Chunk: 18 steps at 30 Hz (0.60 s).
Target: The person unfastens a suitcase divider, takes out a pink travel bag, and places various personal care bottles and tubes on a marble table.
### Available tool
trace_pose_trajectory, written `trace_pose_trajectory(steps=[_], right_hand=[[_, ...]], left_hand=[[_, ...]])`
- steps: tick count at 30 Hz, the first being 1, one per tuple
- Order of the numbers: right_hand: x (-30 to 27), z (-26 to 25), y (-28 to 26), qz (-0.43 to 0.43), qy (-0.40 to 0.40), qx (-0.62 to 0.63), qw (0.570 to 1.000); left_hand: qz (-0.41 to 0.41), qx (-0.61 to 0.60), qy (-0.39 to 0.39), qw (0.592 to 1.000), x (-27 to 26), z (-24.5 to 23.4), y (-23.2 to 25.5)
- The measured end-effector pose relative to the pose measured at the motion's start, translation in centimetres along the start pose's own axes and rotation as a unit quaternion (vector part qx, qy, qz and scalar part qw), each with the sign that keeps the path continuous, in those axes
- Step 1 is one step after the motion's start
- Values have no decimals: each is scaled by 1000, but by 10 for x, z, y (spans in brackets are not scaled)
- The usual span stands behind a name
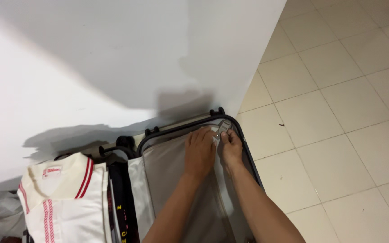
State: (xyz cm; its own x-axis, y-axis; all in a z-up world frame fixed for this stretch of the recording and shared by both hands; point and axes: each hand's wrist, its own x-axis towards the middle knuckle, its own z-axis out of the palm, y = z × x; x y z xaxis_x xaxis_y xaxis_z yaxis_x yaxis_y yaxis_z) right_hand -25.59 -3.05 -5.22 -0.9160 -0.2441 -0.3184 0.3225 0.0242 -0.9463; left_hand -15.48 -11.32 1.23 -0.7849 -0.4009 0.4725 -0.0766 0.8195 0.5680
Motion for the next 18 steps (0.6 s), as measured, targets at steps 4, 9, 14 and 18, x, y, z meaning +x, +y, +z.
trace_pose_trajectory(steps=[4, 9, 14, 18], right_hand=[[6, 5, 11, -17, 35, -12, 999], [12, 7, 28, -49, 86, -5, 995], [17, 9, 34, -61, 86, 40, 994], [-4, -1, 6, -109, 55, -112, 986]], left_hand=[[-31, -6, -60, 998, 18, 22, -18], [-125, -17, -153, 980, 32, 24, -19], [-143, -17, -151, 978, 43, 33, -14], [-123, -107, -159, 974, 43, 35, -29]])
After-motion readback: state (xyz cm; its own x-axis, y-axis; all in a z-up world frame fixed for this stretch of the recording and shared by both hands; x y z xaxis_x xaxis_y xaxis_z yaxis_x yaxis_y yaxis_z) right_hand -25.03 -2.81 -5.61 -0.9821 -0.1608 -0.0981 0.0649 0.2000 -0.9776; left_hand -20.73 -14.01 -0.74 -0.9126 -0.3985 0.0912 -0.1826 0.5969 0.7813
